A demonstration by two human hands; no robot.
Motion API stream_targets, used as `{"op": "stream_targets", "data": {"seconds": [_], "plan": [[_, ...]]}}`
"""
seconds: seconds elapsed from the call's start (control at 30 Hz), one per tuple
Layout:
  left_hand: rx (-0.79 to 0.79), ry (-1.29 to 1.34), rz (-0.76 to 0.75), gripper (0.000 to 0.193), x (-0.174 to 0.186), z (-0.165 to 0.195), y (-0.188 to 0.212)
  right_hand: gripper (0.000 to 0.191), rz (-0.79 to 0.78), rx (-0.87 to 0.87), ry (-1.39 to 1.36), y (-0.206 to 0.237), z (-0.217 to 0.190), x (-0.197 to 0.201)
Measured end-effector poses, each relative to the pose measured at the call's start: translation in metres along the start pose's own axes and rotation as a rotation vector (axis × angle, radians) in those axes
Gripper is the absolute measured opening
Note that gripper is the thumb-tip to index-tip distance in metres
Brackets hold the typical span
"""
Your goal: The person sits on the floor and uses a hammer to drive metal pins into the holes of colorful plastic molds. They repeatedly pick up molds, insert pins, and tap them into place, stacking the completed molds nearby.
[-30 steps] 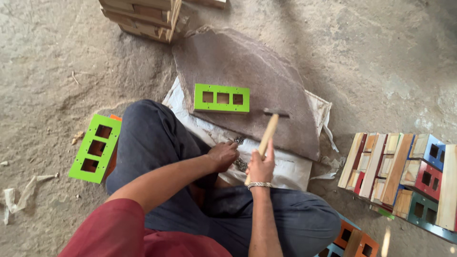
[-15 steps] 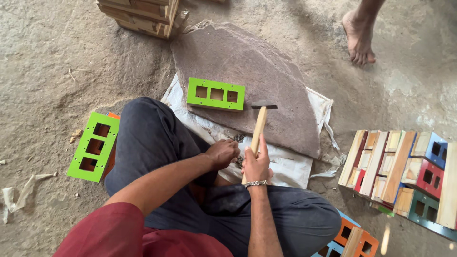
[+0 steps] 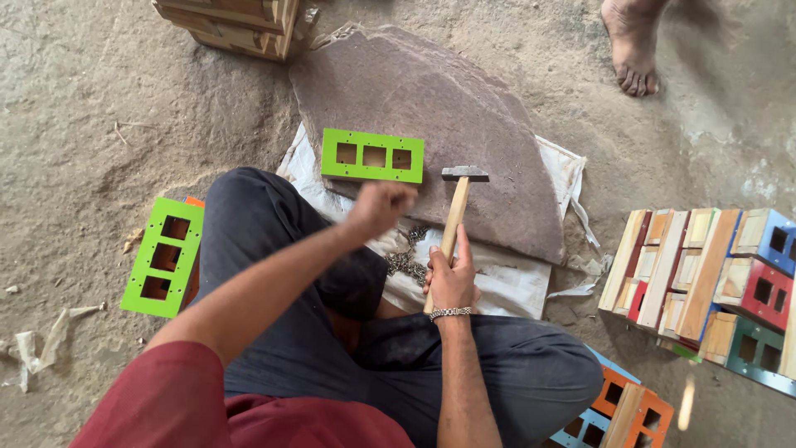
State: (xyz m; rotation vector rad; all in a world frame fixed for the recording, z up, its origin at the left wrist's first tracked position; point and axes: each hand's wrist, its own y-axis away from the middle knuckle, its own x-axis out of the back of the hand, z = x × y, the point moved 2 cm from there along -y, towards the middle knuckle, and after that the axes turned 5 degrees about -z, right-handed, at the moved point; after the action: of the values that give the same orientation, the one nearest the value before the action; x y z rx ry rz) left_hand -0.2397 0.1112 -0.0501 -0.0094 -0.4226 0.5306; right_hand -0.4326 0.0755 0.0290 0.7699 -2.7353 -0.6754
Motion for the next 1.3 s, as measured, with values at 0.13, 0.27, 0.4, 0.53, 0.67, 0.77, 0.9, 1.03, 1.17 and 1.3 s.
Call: {"op": "stream_targets", "data": {"seconds": [0.13,0.27,0.4,0.53,0.67,0.77,0.9,1.03,1.17,1.3], "plan": [[0.032,-0.059,0.109,0.01,0.043,-0.002,-0.05,0.075,0.005,-0.034,0.02,0.001,-0.004,-0.001],[-0.036,-0.191,0.137,0.01,0.06,-0.003,-0.078,0.076,-0.011,-0.005,0.0,0.001,-0.008,-0.003],[-0.04,-0.216,0.08,0.011,0.058,-0.008,-0.088,0.076,-0.018,-0.007,0.016,-0.001,-0.009,-0.003],[-0.055,-0.232,0.092,0.011,0.053,-0.014,-0.088,0.075,-0.014,-0.004,0.029,-0.004,-0.01,-0.005],[-0.128,-0.27,0.108,0.01,0.053,-0.016,-0.086,0.076,-0.004,-0.036,0.02,-0.008,-0.013,-0.008],[-0.136,-0.269,0.113,0.011,0.053,-0.016,-0.087,0.076,0.003,-0.029,0.052,-0.008,-0.015,-0.011],[-0.119,-0.247,0.078,0.013,0.056,-0.015,-0.086,0.073,0.072,0.037,0.264,-0.005,-0.012,-0.014],[-0.136,-0.248,0.087,0.012,0.058,-0.015,-0.085,0.066,0.121,0.376,0.558,0.002,-0.014,-0.016],[-0.099,-0.239,0.074,0.01,0.059,-0.018,-0.088,0.064,0.044,0.435,0.607,0.005,-0.024,-0.019],[-0.075,-0.227,0.075,0.012,0.058,-0.021,-0.089,0.064,0.059,0.299,0.715,0.009,-0.033,-0.024]]}}
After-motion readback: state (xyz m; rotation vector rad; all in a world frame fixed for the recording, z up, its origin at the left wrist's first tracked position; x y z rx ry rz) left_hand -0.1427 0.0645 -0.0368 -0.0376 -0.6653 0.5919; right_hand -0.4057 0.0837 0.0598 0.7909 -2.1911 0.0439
